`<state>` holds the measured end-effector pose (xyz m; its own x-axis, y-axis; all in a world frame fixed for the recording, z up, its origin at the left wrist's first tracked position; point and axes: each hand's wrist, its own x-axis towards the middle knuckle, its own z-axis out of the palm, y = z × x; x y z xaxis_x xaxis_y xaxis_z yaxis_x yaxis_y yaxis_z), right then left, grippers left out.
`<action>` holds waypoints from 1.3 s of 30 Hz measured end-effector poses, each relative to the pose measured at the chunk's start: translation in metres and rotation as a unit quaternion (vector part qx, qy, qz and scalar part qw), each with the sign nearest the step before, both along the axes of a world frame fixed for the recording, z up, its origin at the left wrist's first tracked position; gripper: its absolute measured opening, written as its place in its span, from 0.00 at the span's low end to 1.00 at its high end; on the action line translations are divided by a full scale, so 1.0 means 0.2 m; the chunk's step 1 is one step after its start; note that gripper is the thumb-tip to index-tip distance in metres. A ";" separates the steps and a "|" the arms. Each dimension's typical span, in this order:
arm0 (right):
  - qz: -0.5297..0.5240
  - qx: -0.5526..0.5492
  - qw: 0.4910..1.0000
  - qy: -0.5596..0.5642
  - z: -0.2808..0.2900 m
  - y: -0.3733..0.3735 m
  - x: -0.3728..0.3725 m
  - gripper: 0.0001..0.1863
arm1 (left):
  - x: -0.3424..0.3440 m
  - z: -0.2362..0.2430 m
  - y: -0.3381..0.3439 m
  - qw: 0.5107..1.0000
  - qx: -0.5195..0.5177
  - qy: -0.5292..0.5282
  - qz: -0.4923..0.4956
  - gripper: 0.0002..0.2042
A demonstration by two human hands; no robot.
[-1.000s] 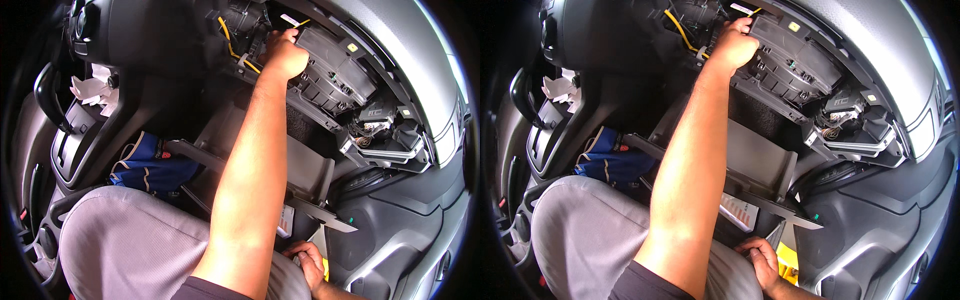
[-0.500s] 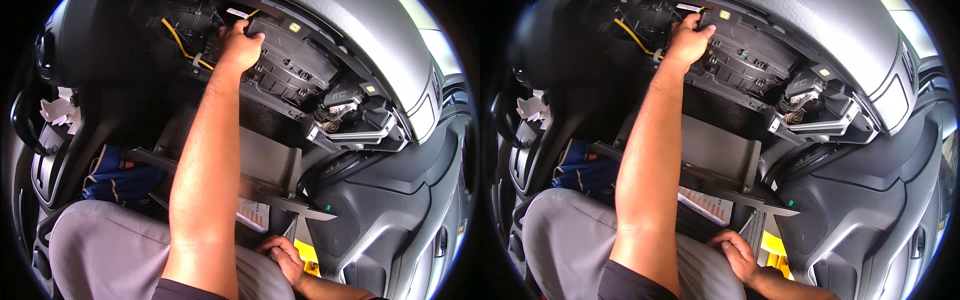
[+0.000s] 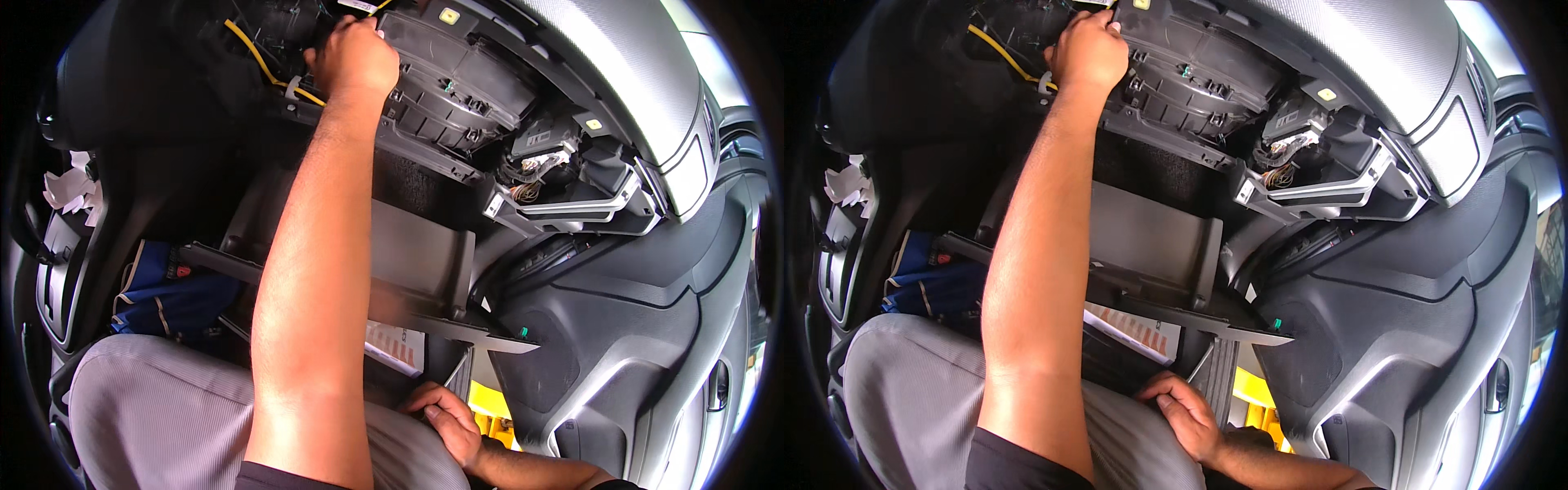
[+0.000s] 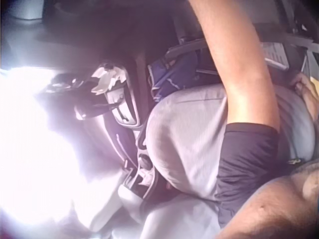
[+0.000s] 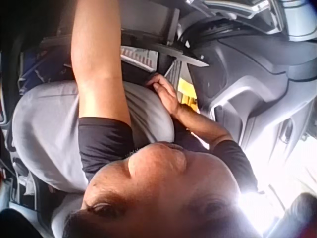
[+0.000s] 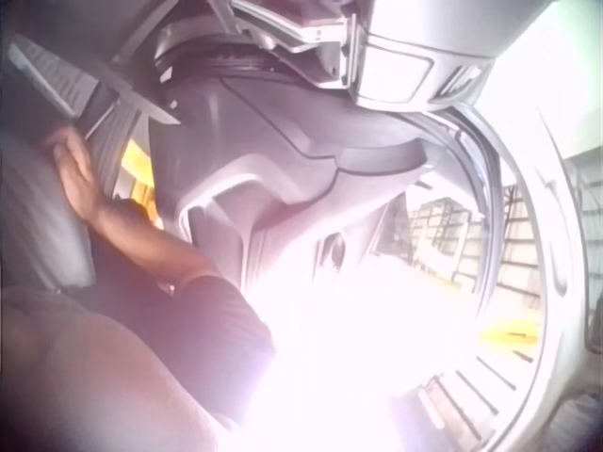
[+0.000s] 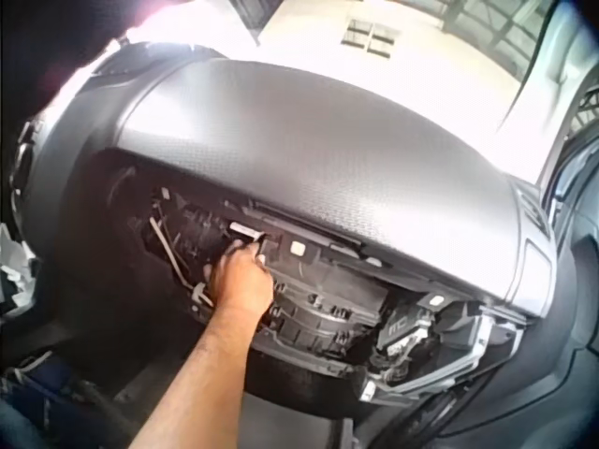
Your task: The person removes screws from the passenger-side dashboard area using a screwdriver and then pulls the lower plastic panel away by hand.
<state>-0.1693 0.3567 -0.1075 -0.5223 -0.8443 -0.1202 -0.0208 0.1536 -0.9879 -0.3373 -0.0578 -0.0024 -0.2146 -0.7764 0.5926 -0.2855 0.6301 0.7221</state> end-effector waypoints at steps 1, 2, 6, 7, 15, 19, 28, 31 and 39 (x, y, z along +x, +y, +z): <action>0.002 0.000 1.000 0.004 0.00 0.00 0.00 0.12 | 0.01 0.01 0.01 1.000 -0.005 0.018 0.016 0.17; 0.002 -0.009 1.000 0.011 -0.01 0.00 0.00 0.12 | 0.01 0.02 0.02 0.999 -0.011 0.036 0.032 0.18; -0.001 -0.004 1.000 -0.004 -0.02 0.01 0.00 0.12 | 0.06 0.06 0.00 0.999 -0.048 -0.006 -0.010 0.11; -0.001 -0.005 1.000 -0.006 -0.02 0.01 0.00 0.12 | 0.06 0.05 0.01 0.998 -0.056 0.019 -0.001 0.14; 0.010 -0.029 0.999 0.012 -0.01 0.01 -0.01 0.11 | 0.03 0.05 0.06 0.999 -0.011 0.022 0.025 0.17; -0.044 -0.078 0.996 0.008 -0.01 0.01 0.02 0.10 | 0.02 0.03 0.02 0.997 -0.060 0.043 0.027 0.15; -0.054 -0.126 0.988 0.072 -0.02 0.02 0.01 0.09 | -0.04 -0.03 -0.08 0.995 -0.074 -0.041 0.048 0.20; -0.049 -0.126 0.988 0.074 -0.01 0.02 0.01 0.09 | 0.03 0.05 -0.02 0.994 -0.070 -0.079 0.009 0.22; -0.048 -0.133 0.989 0.045 -0.02 0.01 -0.01 0.09 | 0.03 0.30 0.52 0.941 -0.142 -0.300 -0.066 0.23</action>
<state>-0.1722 0.3586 -0.1111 -0.6003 -0.7855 0.1501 -0.1076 -0.1066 -0.9885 -0.3317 0.0453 0.0572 -0.6611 -0.5476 0.5129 -0.4936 0.8323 0.2525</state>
